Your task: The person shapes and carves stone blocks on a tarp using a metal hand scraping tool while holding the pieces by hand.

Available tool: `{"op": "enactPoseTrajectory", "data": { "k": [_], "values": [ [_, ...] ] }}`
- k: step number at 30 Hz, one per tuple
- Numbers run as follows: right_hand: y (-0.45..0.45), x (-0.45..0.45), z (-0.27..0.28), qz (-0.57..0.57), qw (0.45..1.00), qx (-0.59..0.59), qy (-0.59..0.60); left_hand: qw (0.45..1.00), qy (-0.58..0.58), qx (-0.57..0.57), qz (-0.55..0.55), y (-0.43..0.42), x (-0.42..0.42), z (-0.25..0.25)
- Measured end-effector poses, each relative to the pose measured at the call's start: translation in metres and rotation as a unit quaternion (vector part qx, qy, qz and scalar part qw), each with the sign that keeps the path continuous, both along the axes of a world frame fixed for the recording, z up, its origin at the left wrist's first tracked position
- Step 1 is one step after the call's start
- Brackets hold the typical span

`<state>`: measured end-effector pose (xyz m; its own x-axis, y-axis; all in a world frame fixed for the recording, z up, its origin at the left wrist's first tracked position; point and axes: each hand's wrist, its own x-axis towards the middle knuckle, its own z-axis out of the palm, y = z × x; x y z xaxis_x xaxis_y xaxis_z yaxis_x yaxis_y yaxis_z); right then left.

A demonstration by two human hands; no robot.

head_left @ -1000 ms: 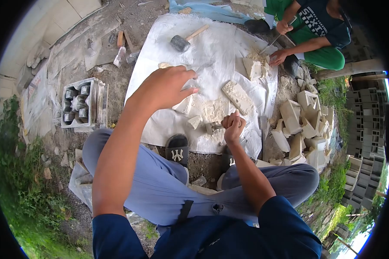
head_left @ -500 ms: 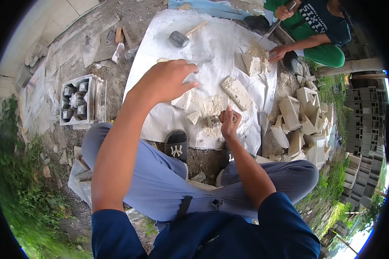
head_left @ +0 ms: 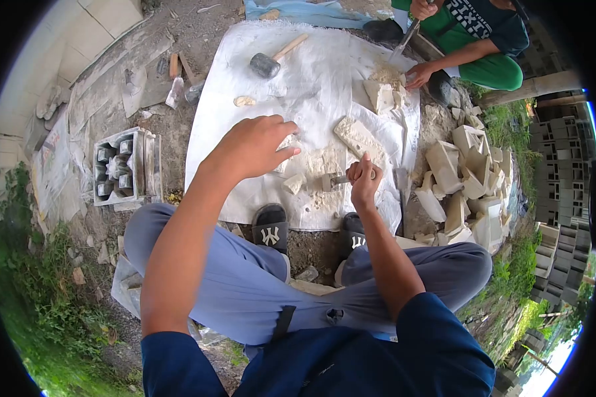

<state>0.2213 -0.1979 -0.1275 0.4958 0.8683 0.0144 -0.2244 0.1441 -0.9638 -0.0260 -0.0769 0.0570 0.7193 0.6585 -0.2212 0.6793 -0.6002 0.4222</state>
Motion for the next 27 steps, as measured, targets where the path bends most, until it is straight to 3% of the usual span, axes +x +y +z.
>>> {"op": "enactPoseTrajectory", "data": {
  "k": [5, 7, 10, 12, 15, 17, 22, 27],
  "values": [
    [0.007, 0.015, -0.008, 0.042, 0.997, -0.071, -0.003, 0.991, 0.074, -0.078, -0.085, -0.016, 0.015, -0.084],
    [0.016, 0.017, 0.007, 0.093, 0.977, -0.150, -0.116, 0.982, 0.124, -0.105, -0.097, -0.027, 0.014, -0.111],
    [0.021, 0.032, 0.003, 0.101, 0.964, -0.175, -0.175, 0.966, 0.190, -0.129, -0.121, -0.042, 0.016, -0.145],
    [0.020, 0.049, -0.002, 0.081, 0.970, -0.171, -0.153, 0.960, 0.209, -0.127, -0.134, -0.056, 0.022, -0.168],
    [0.013, 0.074, -0.002, 0.016, 0.993, -0.114, 0.012, 0.977, 0.155, -0.109, -0.097, -0.084, 0.027, -0.213],
    [0.009, 0.077, -0.001, 0.003, 0.995, -0.095, 0.013, 0.997, 0.033, -0.062, -0.025, -0.110, 0.032, -0.248],
    [0.005, 0.091, -0.003, -0.089, 0.992, -0.083, 0.042, 0.998, 0.042, -0.029, -0.032, -0.151, 0.049, -0.284],
    [0.011, 0.110, -0.012, -0.136, 0.980, -0.082, 0.120, 0.993, -0.039, -0.063, 0.089, -0.157, 0.054, -0.299]
  ]
}}
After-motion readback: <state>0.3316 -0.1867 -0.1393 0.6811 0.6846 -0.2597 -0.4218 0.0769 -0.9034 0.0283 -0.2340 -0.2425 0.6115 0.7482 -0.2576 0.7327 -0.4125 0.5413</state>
